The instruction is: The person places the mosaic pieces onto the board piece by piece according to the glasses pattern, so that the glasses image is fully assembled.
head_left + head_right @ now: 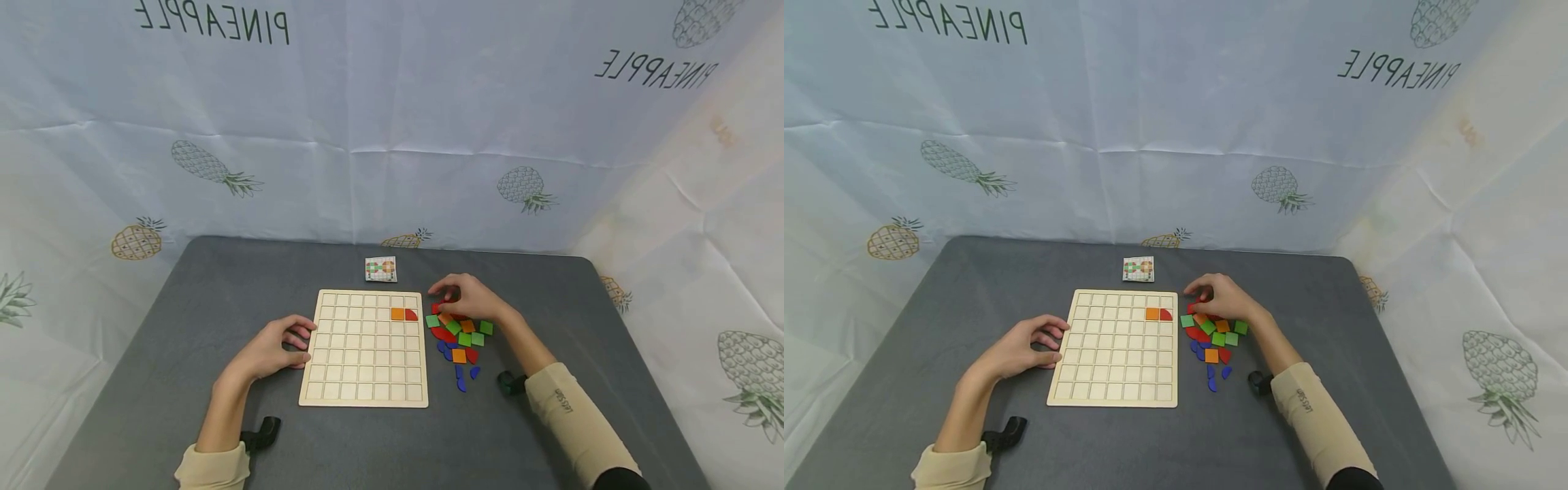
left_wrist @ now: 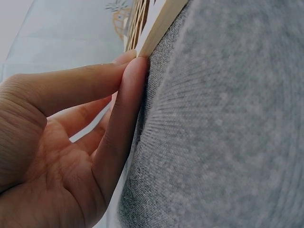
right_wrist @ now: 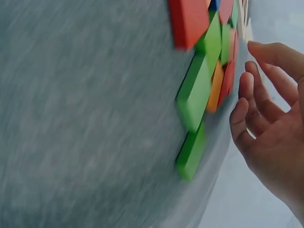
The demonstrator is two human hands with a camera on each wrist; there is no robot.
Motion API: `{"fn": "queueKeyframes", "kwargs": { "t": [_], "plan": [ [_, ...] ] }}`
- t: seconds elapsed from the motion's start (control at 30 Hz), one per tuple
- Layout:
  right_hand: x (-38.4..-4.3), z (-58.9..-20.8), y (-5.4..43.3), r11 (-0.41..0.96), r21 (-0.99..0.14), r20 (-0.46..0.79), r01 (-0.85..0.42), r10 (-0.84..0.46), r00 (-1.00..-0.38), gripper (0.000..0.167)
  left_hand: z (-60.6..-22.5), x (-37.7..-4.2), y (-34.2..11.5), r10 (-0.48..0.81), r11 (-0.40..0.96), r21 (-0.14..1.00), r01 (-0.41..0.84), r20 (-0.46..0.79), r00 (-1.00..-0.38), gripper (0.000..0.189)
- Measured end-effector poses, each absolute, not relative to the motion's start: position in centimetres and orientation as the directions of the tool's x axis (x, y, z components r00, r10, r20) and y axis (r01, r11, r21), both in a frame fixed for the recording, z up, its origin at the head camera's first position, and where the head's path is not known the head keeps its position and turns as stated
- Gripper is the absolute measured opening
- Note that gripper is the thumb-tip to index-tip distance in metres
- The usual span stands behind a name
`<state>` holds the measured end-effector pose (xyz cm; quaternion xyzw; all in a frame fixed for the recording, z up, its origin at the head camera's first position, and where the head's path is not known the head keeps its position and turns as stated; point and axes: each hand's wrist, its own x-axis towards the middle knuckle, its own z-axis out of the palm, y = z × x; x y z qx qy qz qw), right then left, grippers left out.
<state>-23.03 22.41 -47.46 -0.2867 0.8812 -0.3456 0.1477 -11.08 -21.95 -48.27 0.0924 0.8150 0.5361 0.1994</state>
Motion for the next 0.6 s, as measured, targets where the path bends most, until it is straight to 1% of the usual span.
{"fn": "queueKeyframes", "kwargs": {
  "t": [0.23, 0.4, 0.6],
  "plan": [
    [-23.4, -48.1, 24.1, 0.626, -0.681, -0.084, -0.379, -0.581, -0.809, 0.031, -48.4, -11.1, -22.0, 0.365, 0.41, 0.91, -0.061, -0.225, -0.903, 0.052],
    [-23.5, -48.0, 24.2, 0.645, -0.678, -0.1, -0.352, -0.556, -0.825, 0.03, -48.3, -11.1, -21.9, 0.366, 0.41, 0.91, -0.064, -0.229, -0.902, 0.052],
    [-23.8, -48.0, 24.1, 0.661, -0.664, -0.105, -0.35, -0.545, -0.832, 0.026, -48.3, -11.2, -21.9, 0.368, 0.408, 0.911, -0.066, -0.23, -0.901, 0.052]
  ]
}}
